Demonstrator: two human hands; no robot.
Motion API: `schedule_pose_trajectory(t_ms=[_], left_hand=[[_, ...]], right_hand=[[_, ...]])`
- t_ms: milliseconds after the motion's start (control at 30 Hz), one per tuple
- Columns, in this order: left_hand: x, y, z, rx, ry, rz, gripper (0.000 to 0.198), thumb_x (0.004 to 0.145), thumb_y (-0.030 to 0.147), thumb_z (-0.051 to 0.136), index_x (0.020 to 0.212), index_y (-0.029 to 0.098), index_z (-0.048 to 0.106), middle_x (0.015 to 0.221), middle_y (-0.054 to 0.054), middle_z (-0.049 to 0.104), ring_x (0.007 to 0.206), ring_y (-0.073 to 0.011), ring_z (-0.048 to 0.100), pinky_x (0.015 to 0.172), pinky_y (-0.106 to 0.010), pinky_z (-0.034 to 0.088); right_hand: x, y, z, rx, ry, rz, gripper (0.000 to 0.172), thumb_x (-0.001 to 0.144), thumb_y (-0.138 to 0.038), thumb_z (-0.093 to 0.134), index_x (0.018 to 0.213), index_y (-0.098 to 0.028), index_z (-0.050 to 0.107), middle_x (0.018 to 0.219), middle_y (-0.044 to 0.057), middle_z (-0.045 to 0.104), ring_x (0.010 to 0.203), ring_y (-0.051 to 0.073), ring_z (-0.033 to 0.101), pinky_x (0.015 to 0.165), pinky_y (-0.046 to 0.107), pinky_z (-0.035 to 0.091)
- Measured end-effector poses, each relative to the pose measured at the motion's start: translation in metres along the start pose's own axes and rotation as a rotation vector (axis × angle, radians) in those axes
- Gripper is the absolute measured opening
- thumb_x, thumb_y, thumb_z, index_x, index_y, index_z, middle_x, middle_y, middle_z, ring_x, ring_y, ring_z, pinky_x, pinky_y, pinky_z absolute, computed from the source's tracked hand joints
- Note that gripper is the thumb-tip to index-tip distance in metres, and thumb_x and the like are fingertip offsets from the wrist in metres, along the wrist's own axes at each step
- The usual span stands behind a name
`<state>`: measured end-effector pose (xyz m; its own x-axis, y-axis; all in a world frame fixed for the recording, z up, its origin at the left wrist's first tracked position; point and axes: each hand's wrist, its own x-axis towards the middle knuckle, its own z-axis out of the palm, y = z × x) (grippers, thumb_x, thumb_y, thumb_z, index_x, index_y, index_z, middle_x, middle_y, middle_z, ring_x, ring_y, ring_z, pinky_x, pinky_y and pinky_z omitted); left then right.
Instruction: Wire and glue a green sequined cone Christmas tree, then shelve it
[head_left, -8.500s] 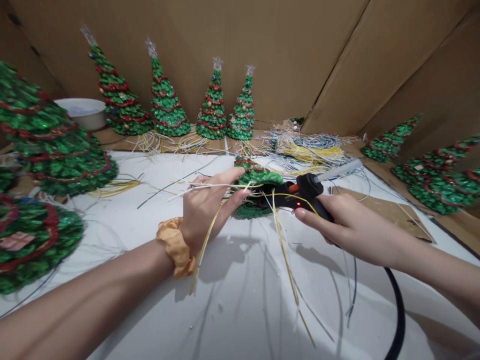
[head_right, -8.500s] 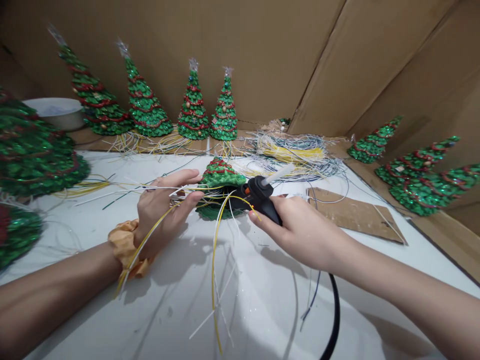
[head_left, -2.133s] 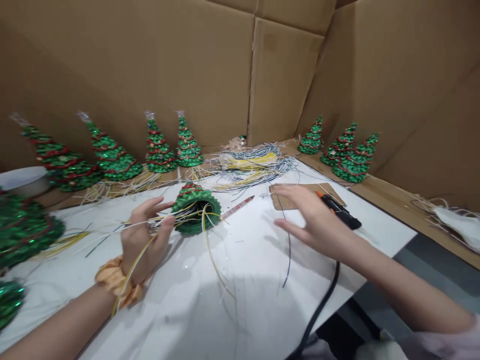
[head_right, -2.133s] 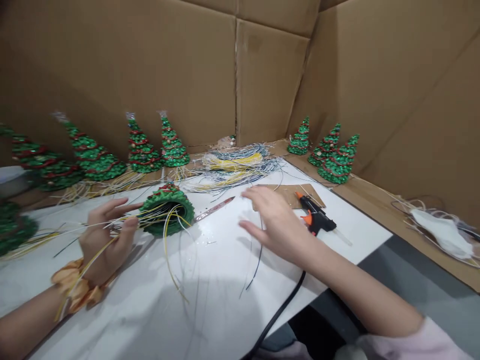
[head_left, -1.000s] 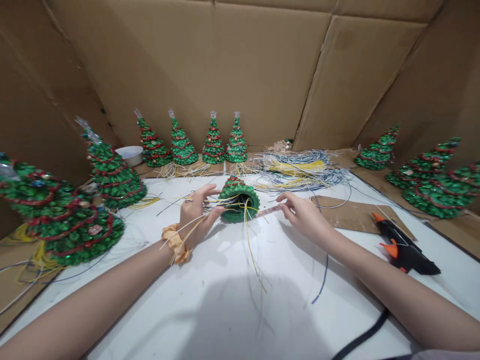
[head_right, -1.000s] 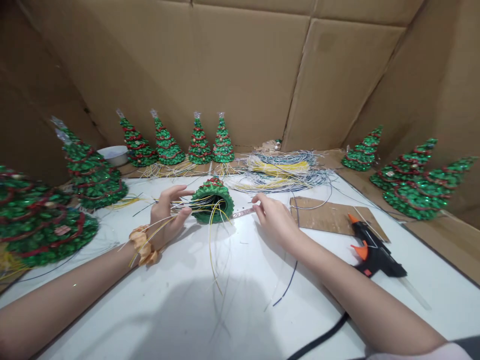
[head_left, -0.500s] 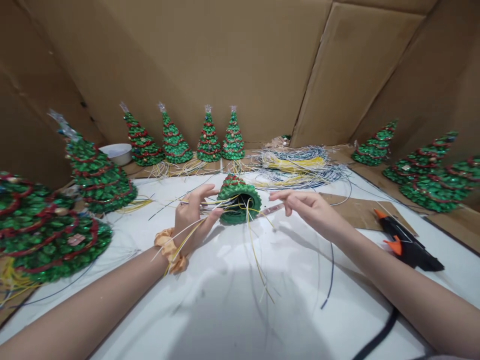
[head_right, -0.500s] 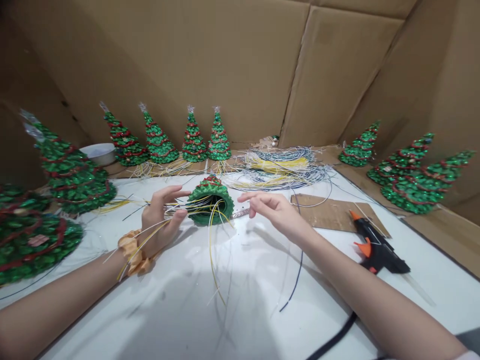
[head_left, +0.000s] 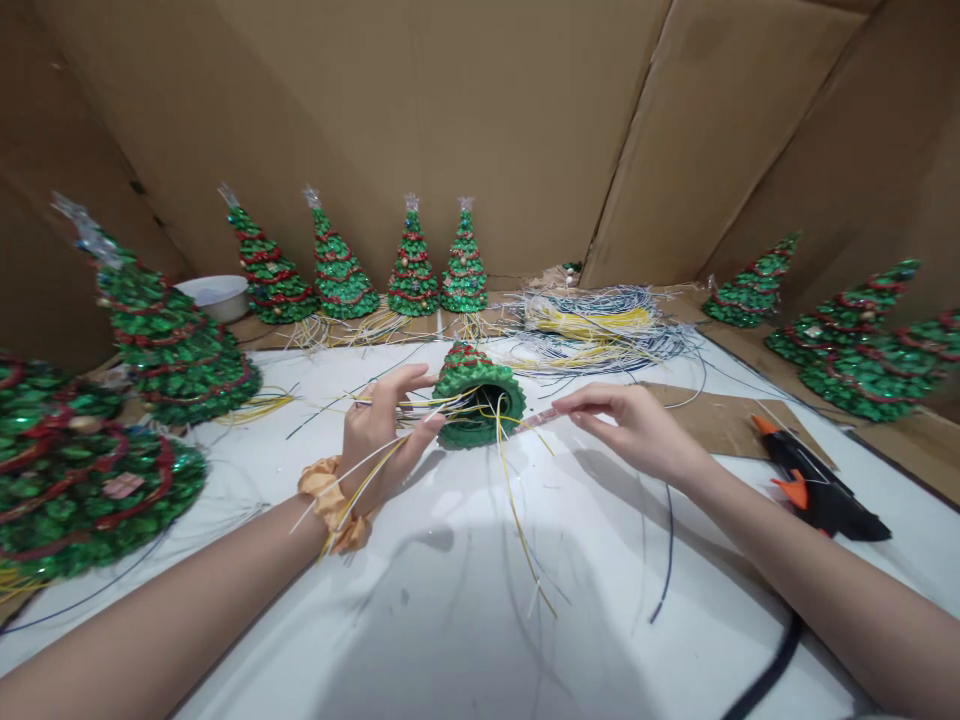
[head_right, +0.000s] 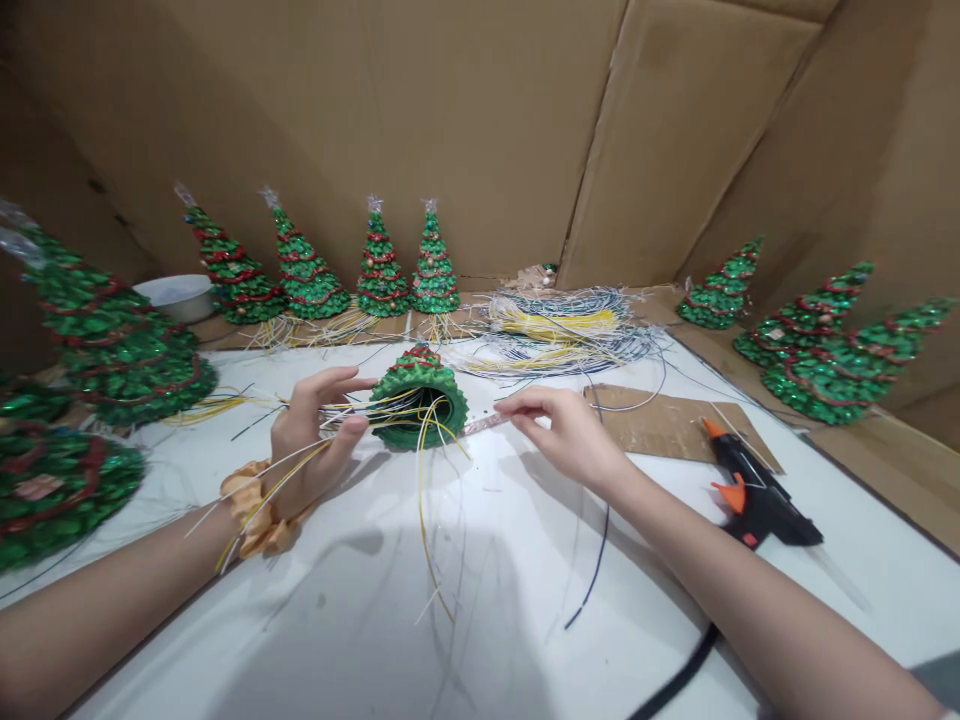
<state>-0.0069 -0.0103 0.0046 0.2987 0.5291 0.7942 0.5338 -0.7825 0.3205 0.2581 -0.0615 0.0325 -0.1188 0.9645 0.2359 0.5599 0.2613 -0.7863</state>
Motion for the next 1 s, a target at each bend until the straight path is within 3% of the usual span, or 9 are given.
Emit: schedule_pose_trajectory(t_ms=[133, 433, 667, 833, 900, 1000], left_hand=[[0.001, -0.001, 0.001, -0.004, -0.004, -0.002, 0.04, 0.084, 0.035, 0.05, 0.12, 0.019, 0.04, 0.102, -0.005, 0.064, 0.093, -0.017, 0.062, 0.079, -0.029, 0.049], [0.004, 0.0, 0.0, 0.046, 0.016, 0.012, 0.039, 0.085, 0.036, 0.049, 0.119, 0.021, 0.041, 0.101, -0.005, 0.065, 0.087, -0.0183, 0.063, 0.074, -0.031, 0.051], [0.005, 0.001, 0.0, 0.065, 0.024, -0.005, 0.038, 0.085, 0.039, 0.049, 0.118, 0.023, 0.042, 0.1, -0.005, 0.066, 0.084, -0.0196, 0.064, 0.074, -0.034, 0.051], [0.007, 0.002, 0.0, 0.04, 0.024, -0.003, 0.038, 0.085, 0.04, 0.049, 0.118, 0.025, 0.041, 0.101, -0.004, 0.065, 0.086, -0.0195, 0.064, 0.07, -0.032, 0.052], [0.007, 0.003, 0.001, 0.032, 0.027, -0.004, 0.038, 0.084, 0.039, 0.049, 0.118, 0.025, 0.041, 0.101, -0.004, 0.065, 0.087, -0.0194, 0.064, 0.071, -0.032, 0.052], [0.006, 0.002, 0.001, 0.024, 0.025, -0.023, 0.038, 0.084, 0.04, 0.049, 0.119, 0.025, 0.041, 0.101, -0.004, 0.065, 0.085, -0.0194, 0.064, 0.068, -0.031, 0.053]], right_hand=[[-0.002, -0.006, -0.007, 0.074, 0.135, 0.037, 0.023, 0.07, -0.026, 0.062, 0.089, -0.014, 0.065, 0.087, 0.009, 0.068, 0.077, 0.018, 0.065, 0.074, 0.033, 0.052], [0.0, -0.019, -0.019, 0.086, 0.153, 0.097, 0.019, 0.066, -0.028, 0.067, 0.08, -0.015, 0.065, 0.071, 0.005, 0.067, 0.064, 0.015, 0.062, 0.058, 0.027, 0.049], [0.003, -0.016, -0.03, 0.041, 0.167, 0.098, 0.018, 0.075, -0.033, 0.056, 0.073, -0.016, 0.06, 0.06, 0.001, 0.057, 0.053, 0.011, 0.052, 0.049, 0.024, 0.037], [0.005, -0.003, -0.036, -0.105, 0.303, 0.108, 0.011, 0.081, -0.031, 0.046, 0.082, -0.02, 0.044, 0.047, -0.008, 0.039, 0.04, 0.009, 0.035, 0.046, 0.023, 0.027], [0.005, 0.004, -0.038, -0.137, 0.309, 0.067, 0.016, 0.079, -0.027, 0.046, 0.089, -0.022, 0.036, 0.049, -0.009, 0.04, 0.043, 0.01, 0.038, 0.049, 0.023, 0.03], [0.006, 0.009, -0.04, -0.24, 0.301, -0.07, 0.03, 0.071, -0.022, 0.052, 0.095, -0.021, 0.035, 0.074, -0.001, 0.056, 0.064, 0.013, 0.05, 0.058, 0.025, 0.037]])
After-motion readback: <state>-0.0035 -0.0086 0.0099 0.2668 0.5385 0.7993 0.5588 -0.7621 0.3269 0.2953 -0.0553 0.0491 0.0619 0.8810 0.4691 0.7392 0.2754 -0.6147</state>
